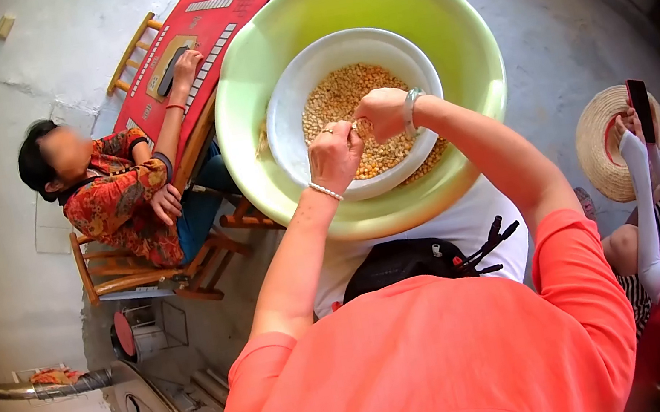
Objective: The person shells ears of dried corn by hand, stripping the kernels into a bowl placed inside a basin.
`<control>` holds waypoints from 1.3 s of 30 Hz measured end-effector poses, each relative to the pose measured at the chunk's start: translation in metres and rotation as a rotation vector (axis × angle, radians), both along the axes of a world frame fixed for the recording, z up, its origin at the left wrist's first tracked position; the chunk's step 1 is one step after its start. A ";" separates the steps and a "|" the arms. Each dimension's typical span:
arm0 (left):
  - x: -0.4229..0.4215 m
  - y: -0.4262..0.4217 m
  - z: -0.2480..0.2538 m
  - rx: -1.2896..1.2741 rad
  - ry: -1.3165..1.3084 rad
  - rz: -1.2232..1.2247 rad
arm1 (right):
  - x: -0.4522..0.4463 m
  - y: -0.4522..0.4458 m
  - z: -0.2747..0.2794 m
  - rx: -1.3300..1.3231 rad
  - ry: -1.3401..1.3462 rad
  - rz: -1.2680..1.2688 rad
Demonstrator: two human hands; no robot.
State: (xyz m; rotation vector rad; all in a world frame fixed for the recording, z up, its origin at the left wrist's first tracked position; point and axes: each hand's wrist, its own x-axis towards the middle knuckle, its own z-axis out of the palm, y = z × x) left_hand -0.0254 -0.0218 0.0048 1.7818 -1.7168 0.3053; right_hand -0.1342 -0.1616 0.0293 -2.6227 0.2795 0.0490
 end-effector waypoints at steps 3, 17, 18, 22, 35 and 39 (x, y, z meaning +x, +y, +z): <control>0.000 -0.001 -0.006 0.066 -0.007 0.006 | -0.001 -0.003 -0.002 0.030 0.008 -0.011; 0.013 0.000 -0.009 0.114 0.379 -0.040 | -0.001 -0.004 -0.011 -0.011 0.012 -0.034; 0.011 0.000 -0.006 0.133 0.407 -0.026 | -0.002 -0.004 -0.009 -0.031 0.003 -0.037; 0.010 0.000 -0.001 0.184 0.474 0.035 | -0.002 0.000 -0.003 -0.124 -0.004 -0.064; 0.011 0.001 0.004 0.189 0.237 0.077 | -0.006 0.009 -0.006 -0.234 -0.125 -0.004; 0.007 0.001 0.007 0.170 0.065 0.058 | -0.007 0.013 -0.005 -0.241 -0.138 0.013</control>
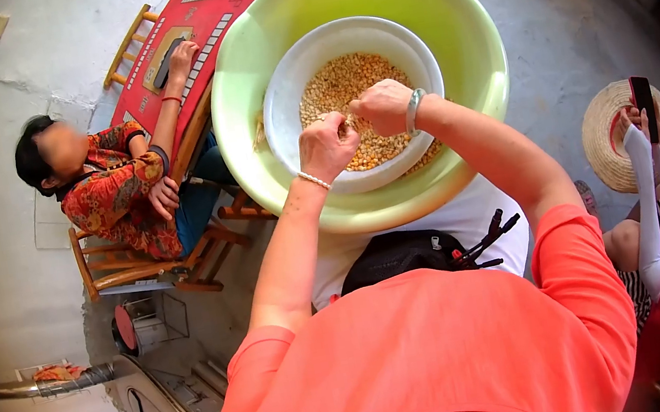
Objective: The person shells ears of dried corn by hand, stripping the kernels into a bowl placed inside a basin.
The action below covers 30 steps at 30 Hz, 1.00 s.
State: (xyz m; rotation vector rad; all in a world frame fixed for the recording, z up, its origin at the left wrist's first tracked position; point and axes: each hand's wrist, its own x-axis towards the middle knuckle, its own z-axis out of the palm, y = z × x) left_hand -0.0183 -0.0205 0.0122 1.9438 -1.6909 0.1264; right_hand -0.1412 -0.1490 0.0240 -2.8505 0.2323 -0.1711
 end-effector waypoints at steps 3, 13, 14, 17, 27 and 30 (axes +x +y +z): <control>-0.002 -0.001 0.000 -0.022 -0.069 -0.039 | 0.002 0.000 -0.006 -0.003 0.010 0.012; -0.002 -0.009 -0.013 0.006 -0.095 -0.076 | 0.006 -0.002 -0.009 0.012 0.122 -0.014; -0.002 -0.009 -0.015 0.010 -0.089 -0.076 | 0.007 -0.003 -0.010 0.011 0.125 -0.012; -0.001 -0.008 -0.025 0.050 -0.057 -0.075 | 0.008 0.000 -0.016 0.018 0.146 -0.008; 0.004 -0.012 -0.034 0.016 0.237 0.005 | 0.008 -0.008 -0.020 -0.007 0.208 -0.058; 0.012 -0.011 -0.034 0.017 0.459 0.131 | 0.006 -0.007 -0.012 0.008 0.186 -0.066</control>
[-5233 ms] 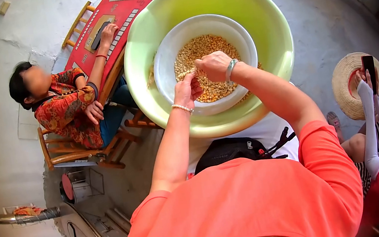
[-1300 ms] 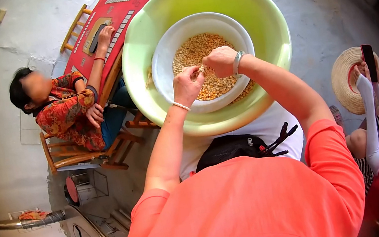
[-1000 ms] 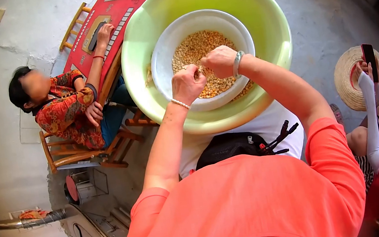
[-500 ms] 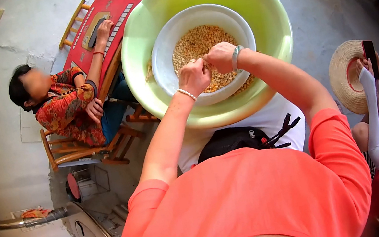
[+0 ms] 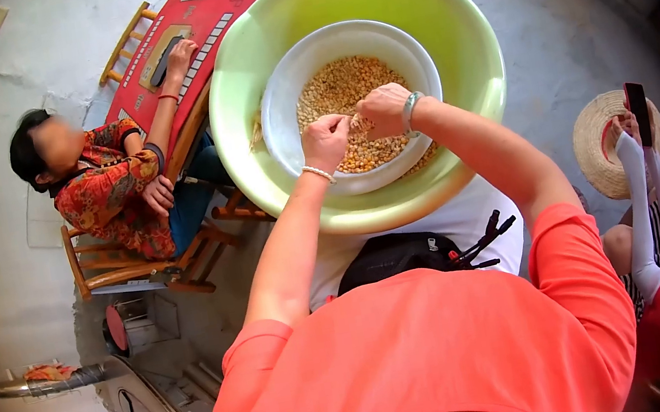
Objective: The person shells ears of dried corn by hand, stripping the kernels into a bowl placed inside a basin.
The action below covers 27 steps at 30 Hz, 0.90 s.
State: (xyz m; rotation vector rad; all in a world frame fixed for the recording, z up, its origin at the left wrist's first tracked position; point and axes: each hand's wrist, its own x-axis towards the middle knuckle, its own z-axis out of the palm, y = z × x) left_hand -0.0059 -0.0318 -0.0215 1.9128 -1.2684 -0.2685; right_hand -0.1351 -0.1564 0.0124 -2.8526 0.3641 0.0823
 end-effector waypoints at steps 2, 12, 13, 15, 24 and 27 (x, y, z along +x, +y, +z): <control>0.008 -0.001 0.000 0.010 0.198 0.072 | 0.000 0.001 0.005 0.033 -0.039 -0.045; 0.024 0.010 -0.016 -0.068 0.523 0.257 | -0.004 0.003 0.009 0.200 -0.220 -0.220; 0.018 0.013 -0.006 -0.067 0.705 0.265 | -0.002 0.001 0.004 0.217 -0.294 -0.220; 0.006 0.021 0.013 -0.108 1.012 0.224 | 0.002 -0.006 -0.010 0.243 -0.448 -0.216; -0.021 0.020 0.028 -0.356 1.206 0.104 | -0.002 0.005 0.003 0.255 -0.611 -0.014; -0.021 0.023 0.032 -0.396 1.189 0.075 | -0.004 0.008 0.008 0.335 -0.531 0.009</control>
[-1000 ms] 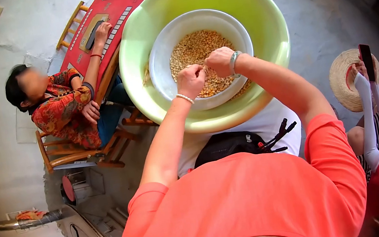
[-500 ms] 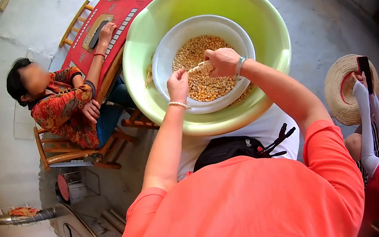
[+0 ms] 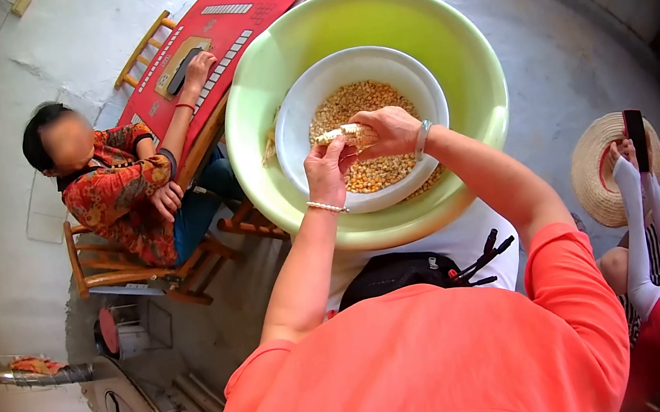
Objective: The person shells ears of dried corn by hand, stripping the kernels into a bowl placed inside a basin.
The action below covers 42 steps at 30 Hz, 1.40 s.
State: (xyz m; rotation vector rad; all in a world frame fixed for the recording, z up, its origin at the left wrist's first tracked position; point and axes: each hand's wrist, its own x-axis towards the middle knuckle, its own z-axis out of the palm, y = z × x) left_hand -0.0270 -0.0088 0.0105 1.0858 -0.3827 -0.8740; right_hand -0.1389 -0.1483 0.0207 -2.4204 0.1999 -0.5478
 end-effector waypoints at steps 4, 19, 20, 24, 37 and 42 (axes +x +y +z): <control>-0.003 0.003 0.002 0.028 -0.024 -0.029 | 0.002 -0.002 -0.003 0.116 0.065 0.097; -0.012 0.009 0.004 0.358 -0.064 -0.062 | 0.008 0.006 -0.012 -0.169 0.064 -0.044; -0.013 0.011 0.002 0.353 -0.073 -0.062 | 0.007 0.009 -0.015 -0.159 0.072 -0.041; -0.007 0.007 0.000 0.360 -0.113 -0.097 | 0.007 0.008 -0.011 -0.164 0.090 -0.046; -0.008 0.005 0.001 0.361 -0.138 -0.096 | 0.006 0.012 0.000 -0.172 0.151 -0.034; -0.003 -0.001 0.002 0.338 -0.171 -0.105 | 0.009 0.008 -0.002 -0.124 0.169 -0.038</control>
